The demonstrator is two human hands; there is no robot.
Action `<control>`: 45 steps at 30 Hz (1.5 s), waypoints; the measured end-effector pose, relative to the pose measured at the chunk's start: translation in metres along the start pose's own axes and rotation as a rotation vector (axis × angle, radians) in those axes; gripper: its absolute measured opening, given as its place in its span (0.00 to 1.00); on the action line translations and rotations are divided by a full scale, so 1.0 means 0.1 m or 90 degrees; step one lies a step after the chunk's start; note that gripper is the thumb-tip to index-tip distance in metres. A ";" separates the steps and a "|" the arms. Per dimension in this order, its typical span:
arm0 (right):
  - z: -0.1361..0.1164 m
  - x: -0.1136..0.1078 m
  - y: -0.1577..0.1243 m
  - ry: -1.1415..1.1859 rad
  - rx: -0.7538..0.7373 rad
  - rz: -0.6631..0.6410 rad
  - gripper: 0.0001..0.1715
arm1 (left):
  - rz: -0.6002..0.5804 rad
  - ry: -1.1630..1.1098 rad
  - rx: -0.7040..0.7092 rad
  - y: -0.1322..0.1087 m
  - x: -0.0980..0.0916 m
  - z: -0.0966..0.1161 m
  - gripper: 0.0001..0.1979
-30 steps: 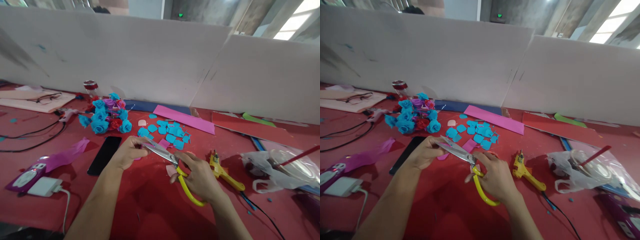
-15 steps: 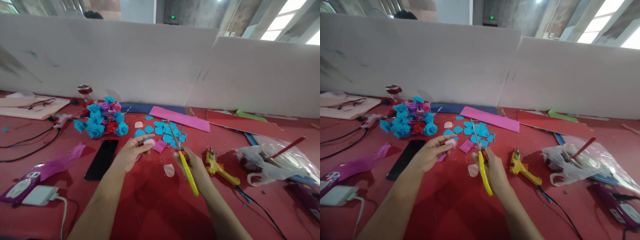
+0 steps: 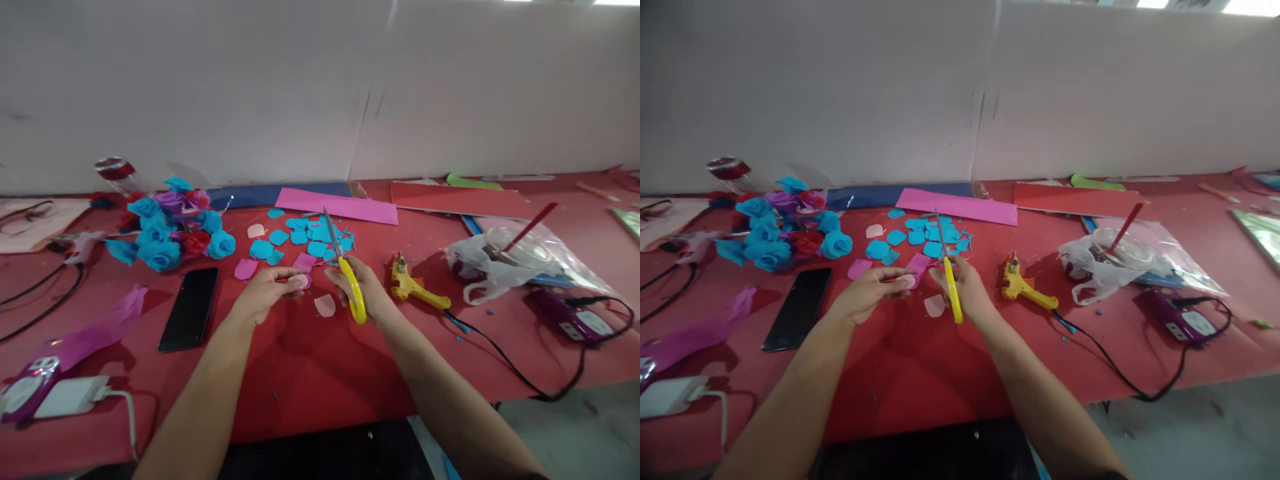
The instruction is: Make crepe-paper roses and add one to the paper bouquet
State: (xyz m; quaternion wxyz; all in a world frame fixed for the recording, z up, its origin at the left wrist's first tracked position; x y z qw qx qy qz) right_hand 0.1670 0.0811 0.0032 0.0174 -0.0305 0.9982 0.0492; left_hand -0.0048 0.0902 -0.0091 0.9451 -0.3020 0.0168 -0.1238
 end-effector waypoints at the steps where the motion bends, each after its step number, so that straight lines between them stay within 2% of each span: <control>1: 0.01 -0.02 0.01 0.003 -0.001 0.005 0.27 | 0.000 0.027 0.003 0.01 0.01 0.00 0.17; 3: 0.03 -0.09 0.04 -0.061 -0.018 0.015 0.27 | 0.035 0.109 0.029 0.03 -0.03 0.01 0.11; 6: 0.02 -0.23 0.07 -0.252 -0.056 0.020 0.23 | 0.111 0.290 0.110 0.05 -0.08 0.08 0.04; 10: -0.06 -0.31 0.08 -0.484 -0.065 0.006 0.21 | 0.102 0.479 0.211 0.05 0.04 0.13 0.09; 14: -0.18 -0.29 0.07 -0.662 -0.060 -0.005 0.23 | 0.121 0.501 0.280 0.01 0.12 0.21 0.09; 16: -0.20 -0.27 0.06 -0.710 -0.052 -0.012 0.24 | 0.088 0.448 0.271 0.03 0.12 0.19 0.08; 19: -0.18 -0.26 0.05 -0.749 -0.046 -0.024 0.24 | 0.043 0.392 0.229 0.07 0.10 0.14 0.09; 21: -0.16 -0.26 0.05 -0.762 -0.047 -0.031 0.24 | 0.052 0.390 0.211 0.10 0.06 0.12 0.09; 27: -0.11 -0.29 0.06 -0.782 -0.028 -0.033 0.24 | 0.192 0.368 0.176 0.01 -0.31 0.20 0.10; 29: -0.12 -0.29 0.07 -0.771 -0.033 -0.032 0.24 | 0.157 0.392 0.126 0.00 -0.36 0.15 0.08; 31: -0.13 -0.30 0.07 -0.748 -0.040 -0.026 0.24 | 0.085 0.438 0.088 0.00 -0.31 0.07 0.06; 33: -0.14 -0.32 0.08 -0.703 -0.046 -0.012 0.24 | 0.036 0.470 0.086 0.01 -0.22 0.03 0.06; 34: -0.15 -0.32 0.08 -0.669 -0.050 -0.001 0.24 | 0.039 0.471 0.100 0.01 -0.20 0.05 0.07; 36: -0.16 -0.33 0.08 -0.575 -0.064 0.025 0.24 | 0.111 0.448 0.148 0.00 -0.22 0.13 0.07; 38: -0.17 -0.33 0.07 -0.460 -0.089 0.058 0.24 | 0.243 0.417 0.196 -0.05 -0.34 0.25 0.07; 41: -0.18 -0.34 0.07 -0.331 -0.125 0.099 0.26 | 0.428 0.404 0.208 -0.19 -0.58 0.36 0.08; 43: -0.17 -0.36 0.07 -0.316 -0.130 0.111 0.26 | 0.532 0.413 0.214 -0.31 -0.74 0.41 0.09; 45: -0.14 -0.38 0.08 -0.331 -0.116 0.114 0.25 | 0.603 0.422 0.221 -0.41 -0.87 0.45 0.09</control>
Point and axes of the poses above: each hand's wrist, its own y-axis towards the middle knuckle, its own x-axis out of the palm, z = x × y, the point moved 8 cm from there along y, towards the middle knuckle, and after that the axes turned 13 degrees about -x, right-handed, at the moved point
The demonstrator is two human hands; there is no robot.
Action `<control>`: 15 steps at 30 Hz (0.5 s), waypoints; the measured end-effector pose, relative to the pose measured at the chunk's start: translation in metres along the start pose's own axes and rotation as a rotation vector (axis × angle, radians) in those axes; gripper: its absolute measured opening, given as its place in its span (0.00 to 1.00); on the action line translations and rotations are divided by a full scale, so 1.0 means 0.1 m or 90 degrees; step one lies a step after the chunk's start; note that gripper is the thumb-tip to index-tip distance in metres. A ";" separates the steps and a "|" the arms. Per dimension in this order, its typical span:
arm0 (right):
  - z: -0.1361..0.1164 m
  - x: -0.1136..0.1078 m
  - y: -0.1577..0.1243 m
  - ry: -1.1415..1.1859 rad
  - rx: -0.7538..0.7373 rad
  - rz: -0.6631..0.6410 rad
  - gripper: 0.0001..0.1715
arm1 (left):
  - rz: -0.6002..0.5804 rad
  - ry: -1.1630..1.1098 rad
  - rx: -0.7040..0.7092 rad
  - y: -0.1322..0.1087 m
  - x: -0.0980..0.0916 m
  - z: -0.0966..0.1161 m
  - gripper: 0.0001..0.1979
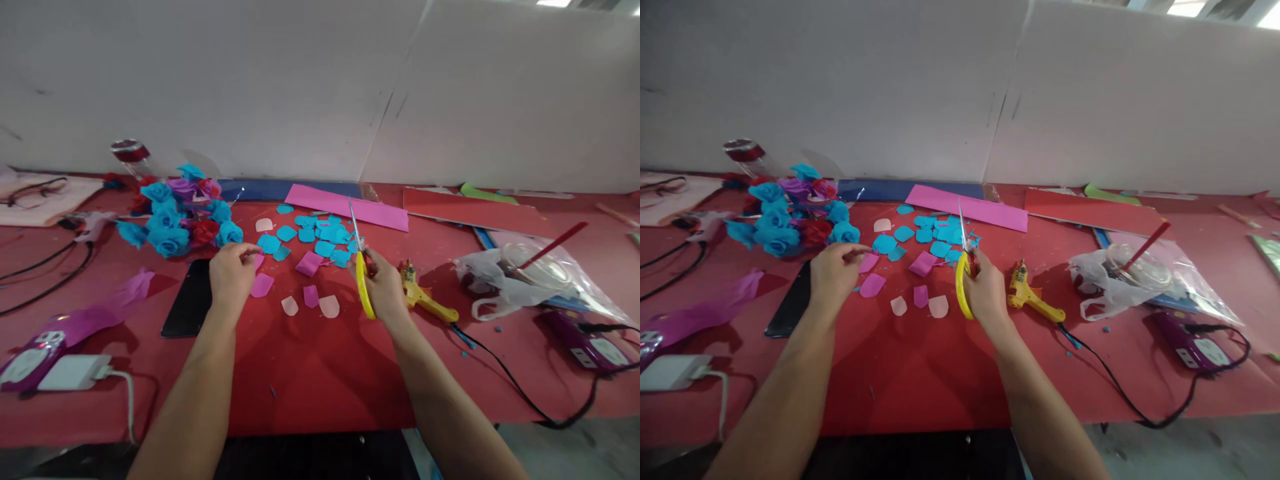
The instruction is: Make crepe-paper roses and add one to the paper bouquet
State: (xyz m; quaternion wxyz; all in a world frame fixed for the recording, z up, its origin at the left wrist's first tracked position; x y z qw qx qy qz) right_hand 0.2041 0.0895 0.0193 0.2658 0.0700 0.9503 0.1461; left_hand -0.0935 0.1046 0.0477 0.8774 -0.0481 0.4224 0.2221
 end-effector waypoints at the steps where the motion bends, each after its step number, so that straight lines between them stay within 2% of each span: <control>1: 0.02 0.01 0.00 0.004 0.013 -0.003 0.26 | 0.008 0.005 -0.003 0.02 -0.04 -0.02 0.09; 4: 0.04 0.10 -0.02 0.123 0.065 -0.015 0.29 | -0.048 0.003 -0.013 0.01 0.03 -0.02 0.07; 6: 0.01 0.16 -0.03 0.238 0.092 -0.008 0.30 | -0.137 -0.003 0.021 -0.08 0.21 0.09 0.06; 9: -0.04 0.18 -0.04 0.320 0.107 0.006 0.30 | -0.310 -0.002 0.122 -0.39 0.59 0.33 0.08; 10: -0.04 0.18 -0.05 0.318 0.107 0.007 0.30 | -0.327 0.012 0.154 -0.49 0.68 0.39 0.10; 12: 0.00 0.17 -0.05 0.286 0.096 0.005 0.31 | -0.308 0.066 0.203 -0.63 0.77 0.48 0.12; 15: 0.08 0.15 -0.04 0.227 0.075 0.014 0.31 | -0.302 0.130 0.232 -0.70 0.86 0.48 0.16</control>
Point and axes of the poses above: each hand's wrist, its own y-axis towards the middle knuckle, its own x-axis out of the palm, z = x × y, the point moved 8 cm from there along y, towards the middle knuckle, and after that the axes turned 13 degrees about -x, right-handed, at the moved point
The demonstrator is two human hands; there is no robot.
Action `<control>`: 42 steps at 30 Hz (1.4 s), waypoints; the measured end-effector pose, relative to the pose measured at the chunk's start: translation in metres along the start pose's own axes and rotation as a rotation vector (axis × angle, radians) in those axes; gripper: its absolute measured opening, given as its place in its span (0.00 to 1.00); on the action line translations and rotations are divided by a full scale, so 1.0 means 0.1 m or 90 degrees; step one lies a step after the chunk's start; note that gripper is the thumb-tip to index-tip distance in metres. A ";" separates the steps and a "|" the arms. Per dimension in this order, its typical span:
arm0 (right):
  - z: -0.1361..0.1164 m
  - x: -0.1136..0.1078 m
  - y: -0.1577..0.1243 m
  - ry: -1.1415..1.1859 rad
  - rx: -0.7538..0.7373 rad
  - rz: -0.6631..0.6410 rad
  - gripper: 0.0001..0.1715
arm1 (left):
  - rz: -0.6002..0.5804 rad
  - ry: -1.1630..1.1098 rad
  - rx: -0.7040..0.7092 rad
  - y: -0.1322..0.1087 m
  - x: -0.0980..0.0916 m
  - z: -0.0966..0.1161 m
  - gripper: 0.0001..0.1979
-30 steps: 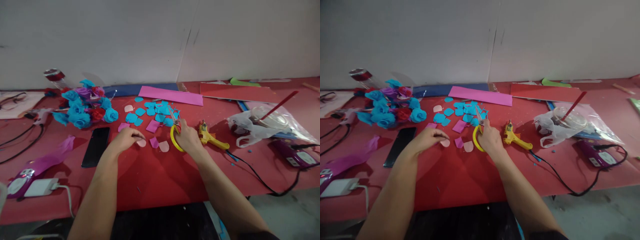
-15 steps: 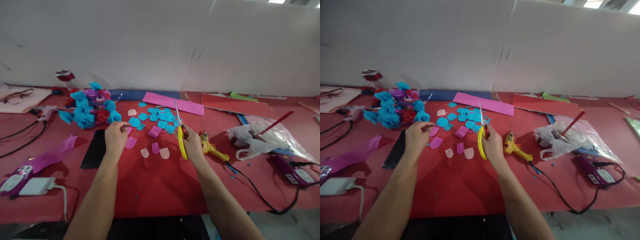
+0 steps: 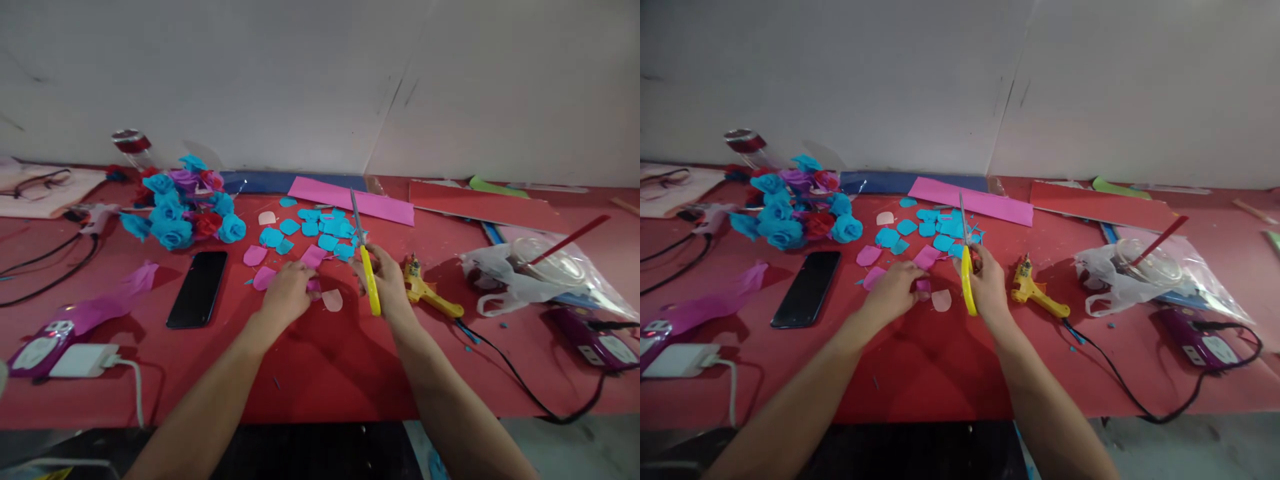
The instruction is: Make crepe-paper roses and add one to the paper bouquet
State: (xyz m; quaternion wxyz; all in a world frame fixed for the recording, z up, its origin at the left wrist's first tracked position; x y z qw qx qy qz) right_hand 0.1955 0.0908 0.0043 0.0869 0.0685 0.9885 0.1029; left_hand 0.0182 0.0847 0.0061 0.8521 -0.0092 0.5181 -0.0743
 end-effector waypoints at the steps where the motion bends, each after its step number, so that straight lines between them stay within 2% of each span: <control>1: 0.02 -0.01 0.00 -0.008 -0.005 0.004 0.31 | -0.004 0.007 -0.002 0.01 0.00 -0.02 0.15; 4: 0.03 -0.01 0.00 0.019 -0.003 0.011 0.31 | 0.026 -0.007 -0.024 0.05 -0.07 -0.08 0.13; 7: 0.00 0.01 -0.02 0.093 0.026 0.022 0.32 | 0.097 -0.016 -0.026 -0.01 -0.12 -0.01 0.11; 11: -0.04 0.04 -0.03 0.155 0.039 0.036 0.30 | 0.102 0.078 0.027 -0.21 0.11 0.33 0.09; 14: -0.04 0.04 -0.03 0.161 0.029 0.038 0.29 | 0.074 0.123 0.070 -0.33 0.30 0.53 0.09; 18: 0.00 0.03 -0.02 0.136 0.036 0.040 0.31 | 0.023 0.115 0.104 -0.37 0.42 0.63 0.09; 22: 0.01 0.04 -0.03 0.124 0.030 0.030 0.31 | -0.058 0.010 0.079 -0.34 0.43 0.60 0.07; 25: 0.01 0.04 -0.04 0.127 0.025 0.027 0.30 | -0.087 -0.067 0.080 -0.32 0.40 0.60 0.11; 27: 0.01 0.04 -0.03 0.132 0.025 0.029 0.30 | -0.065 -0.095 0.074 -0.31 0.34 0.57 0.12; 30: 0.00 0.03 -0.03 0.141 0.028 0.029 0.29 | 0.010 -0.169 0.044 -0.24 0.18 0.44 0.11; 33: -0.01 0.06 -0.04 0.136 0.049 0.008 0.27 | -0.025 -0.370 -0.008 -0.12 0.13 0.26 0.11; 36: -0.04 0.13 -0.06 0.144 0.075 -0.040 0.25 | -0.059 -0.576 -0.076 -0.01 0.17 0.10 0.06; 42: -0.13 0.30 -0.16 0.152 0.140 -0.155 0.30 | 0.002 -0.738 -0.155 0.02 0.11 -0.02 0.02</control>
Point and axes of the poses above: each hand's wrist, its own y-axis towards the middle knuckle, its own x-axis out of the palm, z = x × y, the point moved 8 cm from there along y, towards the middle knuckle, and after that the axes turned 13 degrees about -x, right-handed, at the moved point
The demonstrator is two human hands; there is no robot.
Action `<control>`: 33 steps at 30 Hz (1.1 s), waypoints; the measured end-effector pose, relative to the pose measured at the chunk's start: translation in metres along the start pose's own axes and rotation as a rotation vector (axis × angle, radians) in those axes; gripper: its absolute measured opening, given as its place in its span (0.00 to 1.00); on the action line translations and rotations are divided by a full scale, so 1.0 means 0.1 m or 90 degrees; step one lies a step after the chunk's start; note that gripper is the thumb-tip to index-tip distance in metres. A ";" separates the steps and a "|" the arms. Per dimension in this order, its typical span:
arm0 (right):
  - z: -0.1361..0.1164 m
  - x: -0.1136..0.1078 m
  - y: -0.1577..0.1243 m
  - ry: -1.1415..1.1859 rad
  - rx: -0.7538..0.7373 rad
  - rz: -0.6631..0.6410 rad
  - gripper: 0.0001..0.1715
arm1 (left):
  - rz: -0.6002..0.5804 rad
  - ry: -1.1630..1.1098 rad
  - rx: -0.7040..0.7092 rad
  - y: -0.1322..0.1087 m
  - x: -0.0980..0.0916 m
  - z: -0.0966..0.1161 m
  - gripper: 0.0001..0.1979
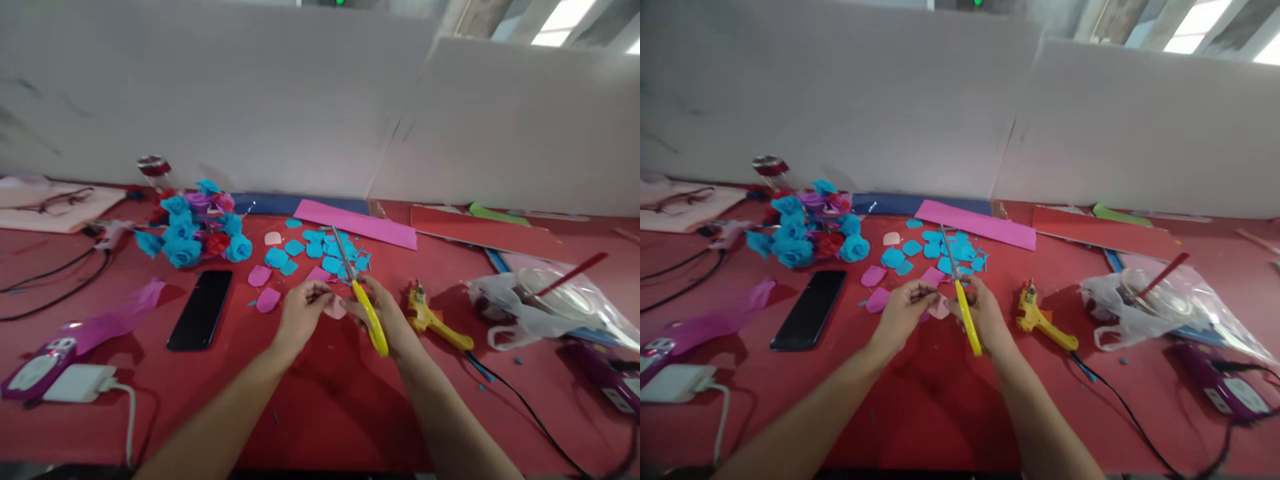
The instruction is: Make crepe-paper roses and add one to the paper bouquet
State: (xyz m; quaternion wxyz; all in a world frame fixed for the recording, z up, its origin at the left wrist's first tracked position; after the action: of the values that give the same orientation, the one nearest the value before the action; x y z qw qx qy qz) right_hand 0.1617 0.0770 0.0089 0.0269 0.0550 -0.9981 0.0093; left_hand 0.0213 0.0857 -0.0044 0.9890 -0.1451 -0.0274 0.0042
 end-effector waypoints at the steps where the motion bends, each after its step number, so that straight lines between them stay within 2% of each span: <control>1: 0.00 0.01 -0.01 -0.005 0.005 -0.004 0.31 | 0.002 -0.021 -0.007 -0.01 0.00 0.01 0.02; 5: 0.02 -0.02 0.00 -0.004 -0.030 0.035 0.31 | -0.039 -0.086 -0.086 -0.06 0.08 -0.03 0.11; 7: 0.05 -0.07 0.02 0.013 -0.054 0.073 0.31 | -0.077 -0.081 -0.111 -0.07 0.11 -0.05 0.11; 8: 0.07 -0.09 0.02 0.018 -0.060 0.089 0.31 | -0.073 -0.066 -0.106 -0.05 0.07 -0.04 0.09; 10: 0.11 -0.12 0.04 0.027 -0.061 0.106 0.31 | -0.003 -0.016 -0.065 0.04 -0.16 0.04 0.08; 12: 0.14 -0.14 0.05 0.036 -0.056 0.114 0.31 | 0.107 0.063 -0.010 0.20 -0.51 0.20 0.11; 15: 0.16 -0.16 0.07 0.043 -0.060 0.113 0.32 | 0.284 0.334 0.071 0.51 -1.01 0.55 0.17; 16: 0.16 -0.17 0.08 0.038 -0.063 0.113 0.32 | 0.333 0.438 0.066 0.64 -1.13 0.63 0.18; 17: 0.15 -0.17 0.08 0.028 -0.065 0.113 0.32 | 0.364 0.524 0.066 0.78 -1.21 0.70 0.18; 19: 0.14 -0.18 0.08 0.008 -0.062 0.114 0.31 | 0.374 0.560 0.074 1.03 -1.30 0.78 0.17; 22: 0.10 -0.17 0.07 -0.012 -0.055 0.110 0.32 | 0.366 0.589 0.095 1.24 -1.29 0.85 0.17; 24: 0.06 -0.17 0.07 -0.017 -0.056 0.112 0.32 | 0.386 0.605 0.116 1.16 -1.27 0.89 0.18; 27: 0.03 -0.20 0.06 -0.031 -0.068 0.119 0.32 | 0.391 0.646 0.134 0.74 -1.20 0.86 0.14; 30: -0.02 -0.23 0.05 -0.109 -0.099 0.101 0.30 | 0.189 0.691 0.092 0.20 -0.89 0.52 0.06; 31: -0.05 -0.24 0.04 -0.169 -0.109 0.088 0.29 | 0.152 0.698 0.086 0.01 -0.78 0.40 0.06; 33: -0.11 -0.24 0.03 -0.354 -0.122 0.064 0.25 | 0.176 0.693 0.083 -0.30 -0.64 0.23 0.07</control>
State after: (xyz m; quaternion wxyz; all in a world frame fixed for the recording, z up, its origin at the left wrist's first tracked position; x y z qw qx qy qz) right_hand 0.1859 0.0829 0.0186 -0.2430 0.0033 -0.9650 -0.0988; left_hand -0.0438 0.0623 0.0226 0.8576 -0.0669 0.5064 0.0597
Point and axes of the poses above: each hand's wrist, its own y-axis towards the middle knuckle, its own x-axis out of the palm, z = x × y, the point moved 8 cm from there along y, towards the middle knuckle, and after that the axes turned 13 degrees about -x, right-handed, at the moved point
